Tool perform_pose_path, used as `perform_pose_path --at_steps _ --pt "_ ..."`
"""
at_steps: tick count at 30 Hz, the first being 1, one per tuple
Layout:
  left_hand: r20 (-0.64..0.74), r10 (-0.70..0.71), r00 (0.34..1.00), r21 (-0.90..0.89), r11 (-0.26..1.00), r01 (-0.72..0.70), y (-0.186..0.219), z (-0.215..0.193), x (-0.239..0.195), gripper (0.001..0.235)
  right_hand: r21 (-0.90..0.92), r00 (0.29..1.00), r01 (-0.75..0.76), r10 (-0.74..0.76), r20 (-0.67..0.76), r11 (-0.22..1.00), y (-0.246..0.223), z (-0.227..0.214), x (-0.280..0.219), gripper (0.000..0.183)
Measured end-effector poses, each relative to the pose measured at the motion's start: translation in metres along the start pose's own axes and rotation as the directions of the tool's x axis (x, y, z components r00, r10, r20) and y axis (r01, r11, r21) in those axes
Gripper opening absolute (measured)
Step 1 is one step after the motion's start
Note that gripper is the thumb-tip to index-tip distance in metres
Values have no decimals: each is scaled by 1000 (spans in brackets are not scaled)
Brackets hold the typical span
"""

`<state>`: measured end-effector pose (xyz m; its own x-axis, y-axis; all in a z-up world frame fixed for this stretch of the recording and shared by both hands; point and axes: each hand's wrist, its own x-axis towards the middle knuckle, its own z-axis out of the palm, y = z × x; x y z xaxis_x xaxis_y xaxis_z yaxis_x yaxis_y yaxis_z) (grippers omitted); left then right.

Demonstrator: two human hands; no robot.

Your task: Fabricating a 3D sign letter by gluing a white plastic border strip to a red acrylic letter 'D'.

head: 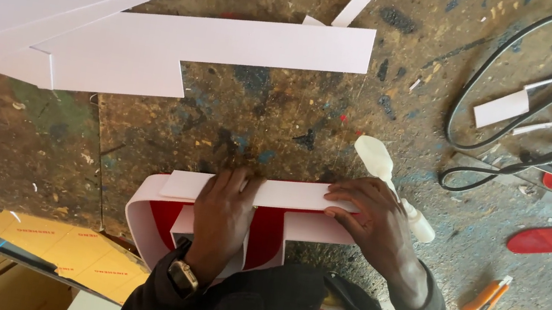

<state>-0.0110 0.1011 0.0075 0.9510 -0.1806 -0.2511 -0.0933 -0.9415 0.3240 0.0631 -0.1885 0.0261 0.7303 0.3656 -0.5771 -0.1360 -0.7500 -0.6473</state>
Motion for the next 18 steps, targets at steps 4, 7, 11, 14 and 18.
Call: perform_pose_path --at_steps 4,7,11,14,18 --pt "-19 -5 1000 -8 1000 5 -1 7 -3 14 -10 1000 0 0 -9 1000 1 3 -1 24" --pt "-36 19 999 38 999 -18 -3 20 -6 6 -1 1000 -1 1 -11 1000 6 5 -2 24" --pt "12 59 998 60 996 -60 -7 22 -8 10 19 1000 2 -2 -23 1000 0 3 -1 22" --pt "21 77 997 64 995 -78 -11 31 -11 10 52 999 20 -18 -40 998 0 3 0 20" --pt "55 107 993 30 994 -109 -17 37 -15 14 89 995 25 -16 -100 996 3 6 -1 15"
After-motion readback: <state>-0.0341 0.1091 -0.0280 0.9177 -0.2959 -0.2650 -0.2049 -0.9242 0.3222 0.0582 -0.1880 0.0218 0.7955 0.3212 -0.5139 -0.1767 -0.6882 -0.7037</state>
